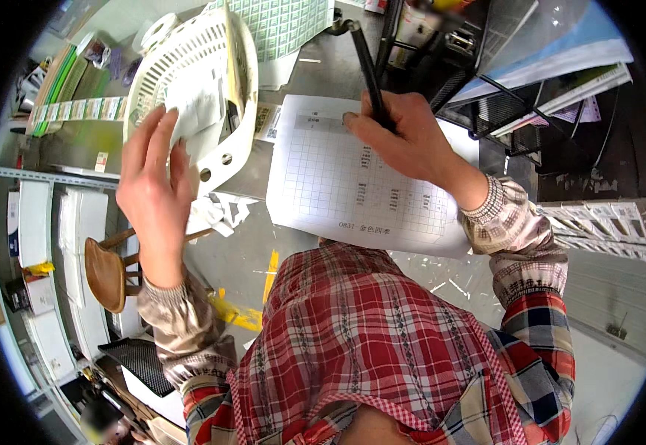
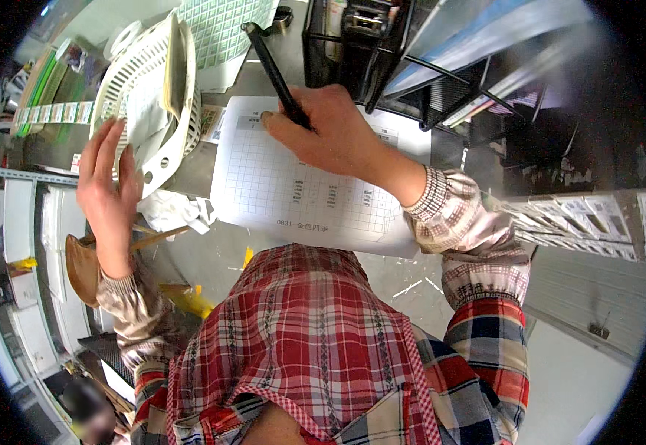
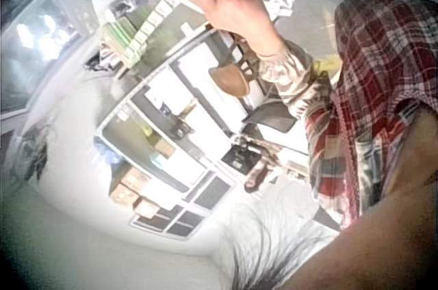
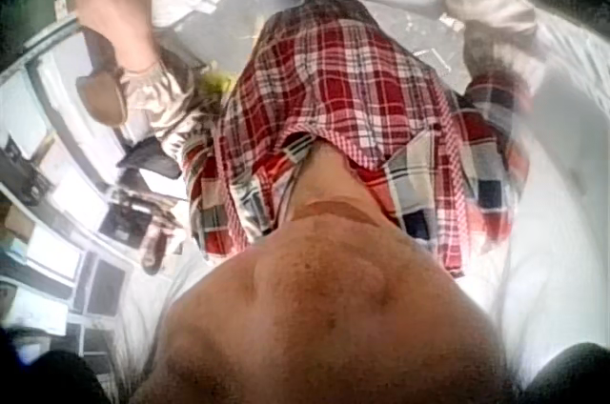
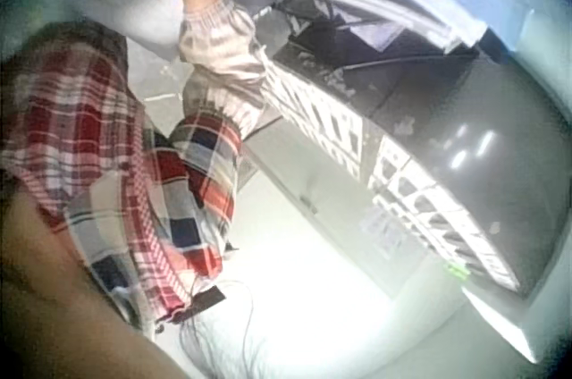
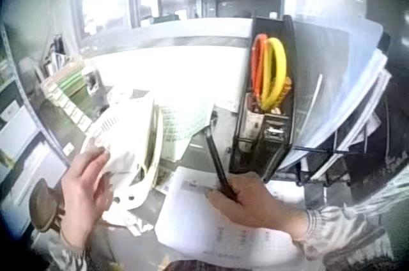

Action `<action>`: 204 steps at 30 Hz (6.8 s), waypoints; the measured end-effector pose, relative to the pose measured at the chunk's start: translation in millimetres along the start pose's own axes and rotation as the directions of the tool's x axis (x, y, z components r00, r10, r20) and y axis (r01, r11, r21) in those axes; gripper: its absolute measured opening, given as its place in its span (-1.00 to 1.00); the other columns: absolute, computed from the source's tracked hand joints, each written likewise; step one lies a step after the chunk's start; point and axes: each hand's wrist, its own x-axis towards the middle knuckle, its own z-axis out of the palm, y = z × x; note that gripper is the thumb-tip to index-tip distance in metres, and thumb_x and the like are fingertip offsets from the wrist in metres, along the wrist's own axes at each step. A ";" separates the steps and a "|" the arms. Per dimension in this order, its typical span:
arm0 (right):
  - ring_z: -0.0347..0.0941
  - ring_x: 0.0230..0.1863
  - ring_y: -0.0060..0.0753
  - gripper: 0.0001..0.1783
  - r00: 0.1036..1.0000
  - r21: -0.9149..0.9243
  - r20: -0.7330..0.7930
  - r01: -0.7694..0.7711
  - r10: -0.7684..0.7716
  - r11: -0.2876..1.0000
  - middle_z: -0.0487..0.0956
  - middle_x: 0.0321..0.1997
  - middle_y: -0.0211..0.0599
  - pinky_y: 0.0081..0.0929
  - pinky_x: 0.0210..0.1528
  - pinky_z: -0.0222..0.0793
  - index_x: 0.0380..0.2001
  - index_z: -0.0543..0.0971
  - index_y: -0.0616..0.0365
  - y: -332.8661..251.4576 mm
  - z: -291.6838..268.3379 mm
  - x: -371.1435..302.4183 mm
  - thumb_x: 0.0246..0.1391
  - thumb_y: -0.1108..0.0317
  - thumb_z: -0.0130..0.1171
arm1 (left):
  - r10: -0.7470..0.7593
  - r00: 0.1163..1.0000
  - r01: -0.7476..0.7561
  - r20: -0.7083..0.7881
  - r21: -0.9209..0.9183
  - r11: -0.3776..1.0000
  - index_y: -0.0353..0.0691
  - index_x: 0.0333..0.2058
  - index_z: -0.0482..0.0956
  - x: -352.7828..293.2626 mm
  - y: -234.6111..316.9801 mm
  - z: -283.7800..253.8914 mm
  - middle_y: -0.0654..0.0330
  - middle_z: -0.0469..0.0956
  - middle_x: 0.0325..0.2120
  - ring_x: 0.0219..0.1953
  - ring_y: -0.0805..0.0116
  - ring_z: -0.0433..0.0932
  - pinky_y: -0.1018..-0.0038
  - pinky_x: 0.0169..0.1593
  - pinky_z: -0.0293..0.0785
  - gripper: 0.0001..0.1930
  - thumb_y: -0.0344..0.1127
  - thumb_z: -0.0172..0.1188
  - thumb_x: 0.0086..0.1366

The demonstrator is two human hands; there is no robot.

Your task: The person writes on a document, retrieves a sheet of labels from a drawer, tears off a strip, and organizes several individual labels into a basket alongside the document.

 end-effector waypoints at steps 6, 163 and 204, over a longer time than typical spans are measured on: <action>0.30 -0.69 -0.34 -0.67 0.994 -0.304 0.071 -0.057 0.083 0.951 0.35 -0.76 -0.19 -0.37 -0.60 0.22 -0.55 0.44 0.29 4.2 -11.7 -4.6 0.09 0.21 0.13 | 0.149 0.986 -0.166 -0.072 -0.462 0.871 -0.42 -0.10 0.52 27.5 60.5 -46.9 -0.05 0.56 -0.15 -0.13 0.19 0.55 0.38 -0.12 0.48 -0.70 -0.42 0.08 0.22; -0.20 0.44 0.06 -0.15 0.816 -0.956 -0.058 -0.211 -0.575 -0.203 -0.01 0.40 0.05 0.02 0.39 -0.30 0.29 0.16 0.12 -149.5 -439.9 -351.6 0.03 -0.13 0.05 | 0.084 0.656 -0.458 -0.750 -0.308 0.834 -0.35 0.25 0.04 142.1 533.2 -6.6 -0.19 0.01 0.28 0.32 -0.18 -0.02 0.01 0.29 -0.13 -0.12 -0.23 0.32 0.02; 0.17 0.24 0.01 -0.70 0.487 -0.987 -0.035 -0.156 -0.872 -0.047 0.30 0.22 -0.02 -0.01 0.22 0.02 -0.21 0.50 0.11 -136.2 -597.0 -484.4 -0.06 0.30 0.23 | 0.233 0.801 -0.259 -0.551 0.031 0.965 -0.29 0.20 0.23 142.0 675.9 -17.3 -0.06 0.10 0.27 0.29 -0.01 0.08 0.12 0.21 0.03 -0.12 0.25 0.18 0.07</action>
